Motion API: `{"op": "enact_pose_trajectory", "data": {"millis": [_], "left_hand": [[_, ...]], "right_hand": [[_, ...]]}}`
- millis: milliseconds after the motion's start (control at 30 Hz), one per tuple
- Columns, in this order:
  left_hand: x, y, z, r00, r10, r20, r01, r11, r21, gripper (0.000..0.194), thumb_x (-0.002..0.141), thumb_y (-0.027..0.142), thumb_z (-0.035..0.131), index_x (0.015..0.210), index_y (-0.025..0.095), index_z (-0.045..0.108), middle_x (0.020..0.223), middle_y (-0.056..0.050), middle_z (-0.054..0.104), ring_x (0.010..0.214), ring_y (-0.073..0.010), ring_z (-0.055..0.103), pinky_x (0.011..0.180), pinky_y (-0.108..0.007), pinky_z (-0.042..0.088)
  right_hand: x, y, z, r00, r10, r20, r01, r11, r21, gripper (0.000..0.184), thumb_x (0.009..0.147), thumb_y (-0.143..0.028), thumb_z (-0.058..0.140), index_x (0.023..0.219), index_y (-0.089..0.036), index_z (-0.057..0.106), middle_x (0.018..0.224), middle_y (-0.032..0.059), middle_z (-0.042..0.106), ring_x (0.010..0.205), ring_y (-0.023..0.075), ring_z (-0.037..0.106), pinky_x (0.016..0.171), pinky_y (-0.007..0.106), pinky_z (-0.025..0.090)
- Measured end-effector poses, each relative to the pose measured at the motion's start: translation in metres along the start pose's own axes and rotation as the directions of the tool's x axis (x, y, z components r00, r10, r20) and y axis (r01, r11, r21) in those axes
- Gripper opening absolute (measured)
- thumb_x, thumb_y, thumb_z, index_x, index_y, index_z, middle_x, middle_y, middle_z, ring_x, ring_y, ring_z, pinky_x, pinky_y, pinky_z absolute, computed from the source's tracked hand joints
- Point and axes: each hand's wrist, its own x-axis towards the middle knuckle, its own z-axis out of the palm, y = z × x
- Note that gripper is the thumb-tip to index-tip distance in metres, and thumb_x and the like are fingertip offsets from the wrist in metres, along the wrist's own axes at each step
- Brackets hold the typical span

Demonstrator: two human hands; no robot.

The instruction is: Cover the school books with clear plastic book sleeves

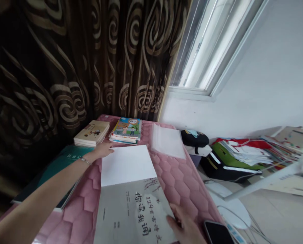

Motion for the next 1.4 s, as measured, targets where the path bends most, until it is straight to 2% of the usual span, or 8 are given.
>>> {"op": "enact_pose_trajectory", "data": {"millis": [67,267,533,700,833,1000,1267,1400], "left_hand": [[-0.022,-0.016,-0.008,1.000,-0.023,0.002,0.023,0.999,-0.024,0.012,0.084,0.029,0.059,0.090,0.020,0.064,0.101,-0.004,0.070,0.098,-0.0221,0.063,0.081,-0.029,0.045],[-0.105,-0.058,-0.007,0.990,-0.141,-0.014,0.134,0.962,-0.238,0.027,0.079,0.045,0.052,0.069,0.020,0.052,0.067,0.001,0.058,0.068,-0.0184,0.056,0.058,-0.026,0.035],[-0.178,-0.060,0.008,0.971,-0.216,0.099,0.200,0.518,-0.831,0.052,0.062,0.065,0.068,0.077,0.016,0.066,0.067,-0.003,0.066,0.064,-0.0199,0.058,0.059,-0.029,0.041],[-0.182,-0.063,0.016,0.943,-0.316,0.106,0.232,0.392,-0.890,0.044,0.053,0.056,0.076,0.070,0.016,0.068,0.066,-0.005,0.070,0.065,-0.0236,0.064,0.060,-0.030,0.045],[-0.182,-0.063,0.015,0.925,-0.365,0.106,0.227,0.308,-0.924,0.037,0.051,0.047,0.079,0.069,0.016,0.069,0.065,-0.005,0.071,0.064,-0.0226,0.065,0.059,-0.029,0.045],[-0.185,-0.043,0.005,0.925,-0.366,0.097,0.182,0.206,-0.962,0.033,0.053,0.040,0.080,0.073,0.015,0.072,0.065,-0.004,0.071,0.058,-0.0201,0.064,0.055,-0.026,0.044],[-0.182,0.001,0.005,0.953,-0.284,0.102,0.069,-0.123,-0.990,0.043,0.055,0.040,0.085,0.087,0.014,0.075,0.065,-0.002,0.071,0.053,-0.0160,0.063,0.054,-0.024,0.046],[-0.165,0.015,0.018,0.975,-0.164,0.146,0.074,-0.381,-0.921,0.053,0.075,0.055,0.072,0.108,0.014,0.070,0.092,-0.008,0.075,0.083,-0.0254,0.070,0.074,-0.032,0.054]], "right_hand": [[0.021,-0.010,-0.021,0.988,-0.086,0.126,0.079,0.995,0.057,0.042,0.075,-0.054,0.050,0.101,-0.029,0.072,0.098,0.0069,0.075,0.094,0.0289,0.068,0.080,0.036,0.055],[0.123,-0.067,-0.059,0.952,-0.178,0.247,0.253,0.916,-0.312,0.041,0.079,-0.024,0.050,0.114,-0.024,0.072,0.110,0.0038,0.074,0.097,0.0232,0.068,0.086,0.030,0.050],[0.210,-0.125,-0.014,0.965,-0.211,0.155,0.258,0.858,-0.443,0.033,0.082,-0.016,0.059,0.109,-0.028,0.074,0.115,0.0019,0.073,0.105,0.0188,0.066,0.089,0.025,0.046],[0.189,-0.131,0.039,0.982,-0.165,-0.093,0.106,0.885,-0.453,0.038,0.087,-0.013,0.052,0.119,-0.022,0.069,0.125,0.0147,0.066,0.121,0.0287,0.057,0.102,0.044,0.039],[0.152,-0.143,0.106,0.946,-0.278,-0.168,0.223,0.932,-0.288,0.039,0.092,-0.025,0.050,0.130,-0.020,0.063,0.130,0.0114,0.063,0.120,0.0221,0.057,0.105,0.034,0.040],[0.109,-0.166,0.179,0.945,-0.290,-0.149,0.322,0.899,0.296,0.064,0.094,-0.053,0.043,0.146,-0.015,0.044,0.153,0.0135,0.039,0.143,0.0239,0.033,0.117,0.041,0.029],[0.085,-0.180,0.191,0.972,-0.228,-0.052,0.224,0.843,0.488,0.079,0.094,-0.065,0.030,0.153,-0.013,0.030,0.162,0.0110,0.017,0.150,0.0227,0.012,0.122,0.044,0.013],[0.086,-0.177,0.192,0.973,-0.231,-0.019,0.202,0.810,0.551,0.078,0.093,-0.065,0.030,0.153,-0.015,0.028,0.163,0.0079,0.014,0.150,0.0213,0.008,0.122,0.045,0.009]]}}
